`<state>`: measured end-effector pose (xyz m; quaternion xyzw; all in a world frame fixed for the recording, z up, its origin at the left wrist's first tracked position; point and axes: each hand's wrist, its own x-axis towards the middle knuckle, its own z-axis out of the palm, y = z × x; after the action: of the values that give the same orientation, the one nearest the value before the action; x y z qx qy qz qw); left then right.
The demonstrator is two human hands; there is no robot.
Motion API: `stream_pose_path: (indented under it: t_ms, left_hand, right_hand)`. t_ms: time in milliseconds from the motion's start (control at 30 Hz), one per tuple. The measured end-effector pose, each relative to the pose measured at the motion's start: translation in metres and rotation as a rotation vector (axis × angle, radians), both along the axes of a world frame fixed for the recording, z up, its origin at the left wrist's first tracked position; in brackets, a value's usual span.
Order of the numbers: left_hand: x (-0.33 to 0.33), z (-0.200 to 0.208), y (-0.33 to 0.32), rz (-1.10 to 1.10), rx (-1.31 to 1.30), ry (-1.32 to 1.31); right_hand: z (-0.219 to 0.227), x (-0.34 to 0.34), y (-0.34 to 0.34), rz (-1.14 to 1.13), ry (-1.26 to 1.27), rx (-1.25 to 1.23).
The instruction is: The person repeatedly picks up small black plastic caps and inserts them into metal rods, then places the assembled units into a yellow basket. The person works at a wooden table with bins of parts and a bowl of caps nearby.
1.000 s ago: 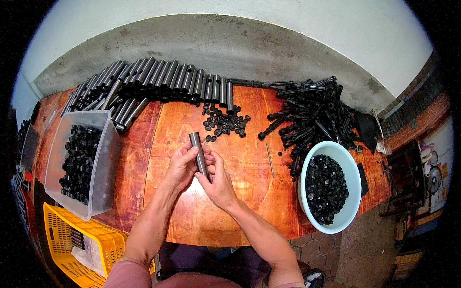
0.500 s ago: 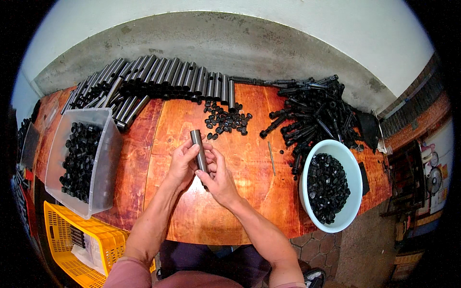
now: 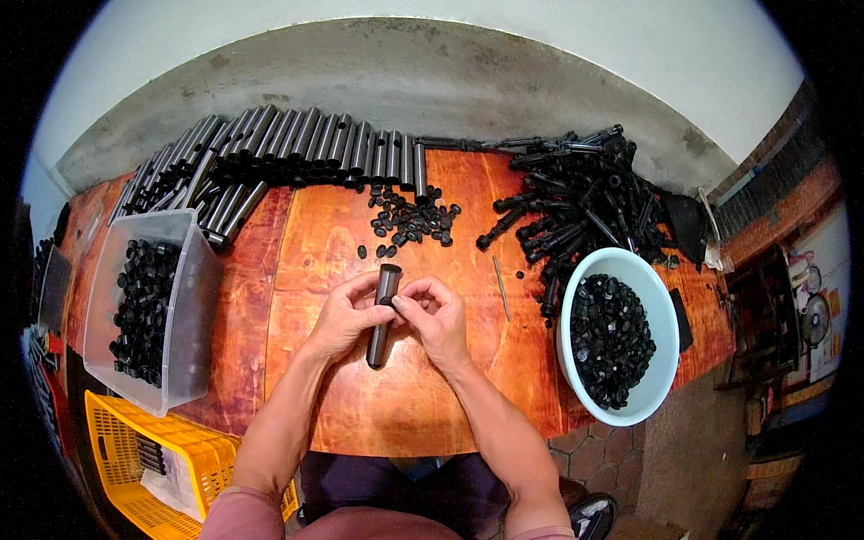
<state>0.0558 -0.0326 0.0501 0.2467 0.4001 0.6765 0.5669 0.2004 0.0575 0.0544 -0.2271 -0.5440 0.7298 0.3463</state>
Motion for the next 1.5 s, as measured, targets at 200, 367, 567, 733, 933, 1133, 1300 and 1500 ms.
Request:
stream_pose_path:
  t_ms: [200,367,567,733,933,1133,1300,1500]
  left_hand:
    - [0.002,-0.003,0.001,0.041,0.010,0.113]
    - [0.004,-0.004,0.002,-0.053,-0.010,0.144]
    - [0.007,-0.004,0.002,-0.074,0.015,0.212]
    - [0.005,-0.005,0.001,-0.049,0.008,0.298]
    - [0.009,0.005,-0.003,0.005,-0.025,0.672]
    - [0.008,0.008,-0.002,0.149,0.102,1.187]
    - [0.010,0.007,-0.005,0.144,0.024,1.357]
    - [0.022,0.004,-0.004,0.208,0.004,1.503]
  right_hand:
    - [-0.005,0.001,0.005,-0.011,-0.026,0.104]
    - [-0.003,0.001,0.006,0.013,0.008,0.128]
    - [-0.005,0.000,0.009,0.044,0.026,0.110]
    - [-0.003,0.001,0.010,0.033,-0.062,0.090]
    - [-0.010,0.003,0.019,-0.110,-0.038,0.002]
    - [-0.012,0.005,0.028,-0.027,-0.114,0.208]
    - [-0.013,0.010,0.038,0.128,-0.230,0.203]
    - [-0.010,0.020,0.052,0.300,-0.373,0.239]
